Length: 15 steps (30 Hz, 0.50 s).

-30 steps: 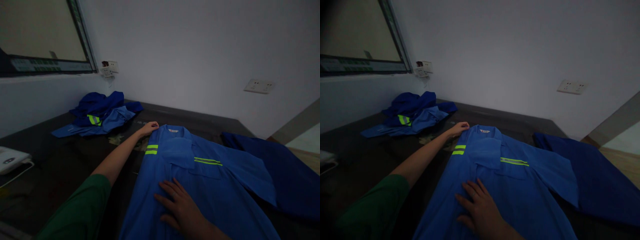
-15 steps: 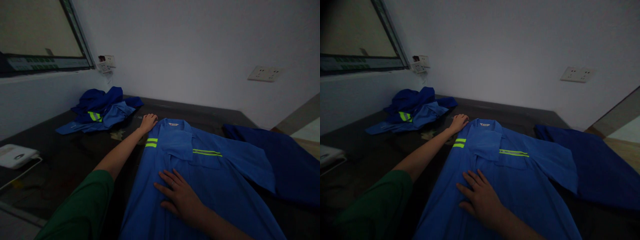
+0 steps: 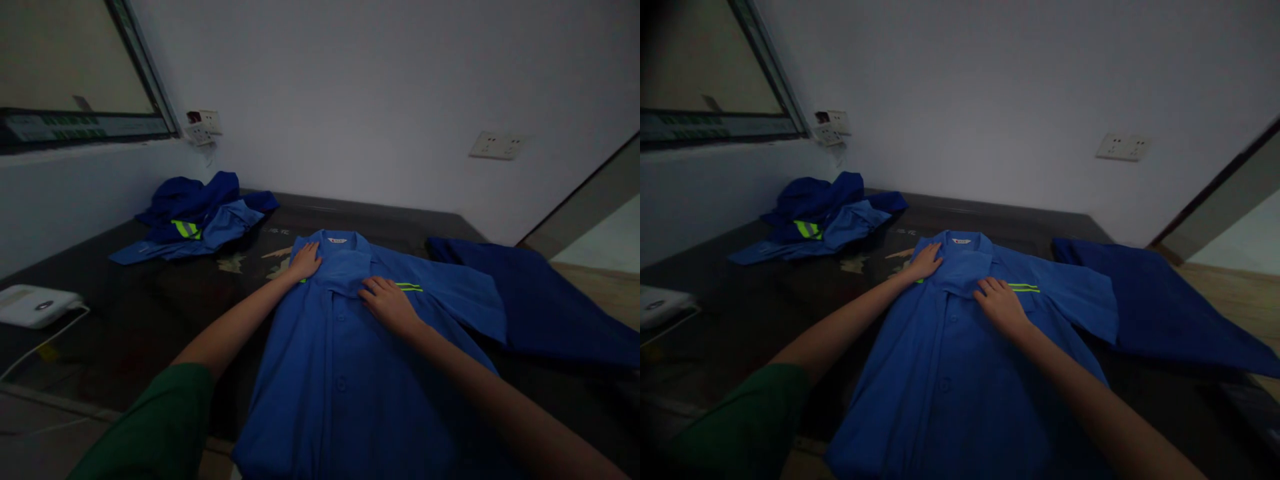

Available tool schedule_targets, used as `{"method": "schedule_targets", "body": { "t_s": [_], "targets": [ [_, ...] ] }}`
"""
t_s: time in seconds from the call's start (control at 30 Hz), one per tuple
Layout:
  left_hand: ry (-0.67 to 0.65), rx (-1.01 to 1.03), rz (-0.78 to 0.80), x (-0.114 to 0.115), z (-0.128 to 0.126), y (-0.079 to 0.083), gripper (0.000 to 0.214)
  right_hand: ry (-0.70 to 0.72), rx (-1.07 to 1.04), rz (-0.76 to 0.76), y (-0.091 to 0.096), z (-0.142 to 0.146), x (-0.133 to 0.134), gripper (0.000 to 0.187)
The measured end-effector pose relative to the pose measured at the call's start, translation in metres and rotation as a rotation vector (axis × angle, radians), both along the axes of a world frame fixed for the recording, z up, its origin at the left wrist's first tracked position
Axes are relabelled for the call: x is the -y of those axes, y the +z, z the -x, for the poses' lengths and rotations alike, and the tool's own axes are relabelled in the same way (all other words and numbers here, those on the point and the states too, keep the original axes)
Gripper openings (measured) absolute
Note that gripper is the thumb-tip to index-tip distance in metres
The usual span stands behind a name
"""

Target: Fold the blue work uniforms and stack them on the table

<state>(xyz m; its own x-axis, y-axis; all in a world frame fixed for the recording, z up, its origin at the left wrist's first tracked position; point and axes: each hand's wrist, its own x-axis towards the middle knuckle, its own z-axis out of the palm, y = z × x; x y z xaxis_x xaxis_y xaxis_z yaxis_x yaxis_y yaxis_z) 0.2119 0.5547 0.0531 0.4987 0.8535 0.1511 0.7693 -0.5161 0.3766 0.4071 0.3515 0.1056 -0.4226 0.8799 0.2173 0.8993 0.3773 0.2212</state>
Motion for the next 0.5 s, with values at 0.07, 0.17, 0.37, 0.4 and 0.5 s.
{"method": "schedule_targets", "body": {
  "t_s": [0.07, 0.17, 0.37, 0.4, 0.5],
  "targets": [
    [0.023, -0.007, 0.006, 0.002, 0.001, 0.001, 0.066, 0.019, 0.01, -0.028, -0.007, 0.0, -0.004, 0.019],
    [0.074, -0.039, 0.03, 0.002, 0.002, 0.001, 0.073, 0.038, -0.006, -0.038, -0.01, 0.003, -0.004, 0.017],
    [0.08, -0.08, 0.074, -0.007, 0.002, 0.001, 0.065, 0.093, -0.056, -0.003, 0.005, 0.014, 0.016, 0.022],
    [0.085, -0.082, 0.079, -0.008, 0.002, 0.001, 0.062, 0.097, -0.039, 0.009, 0.007, 0.017, 0.019, 0.022],
    [0.12, -0.085, 0.078, -0.009, 0.001, 0.0, 0.056, 0.133, 0.035, 0.07, 0.007, 0.026, 0.026, 0.019]
  ]
}}
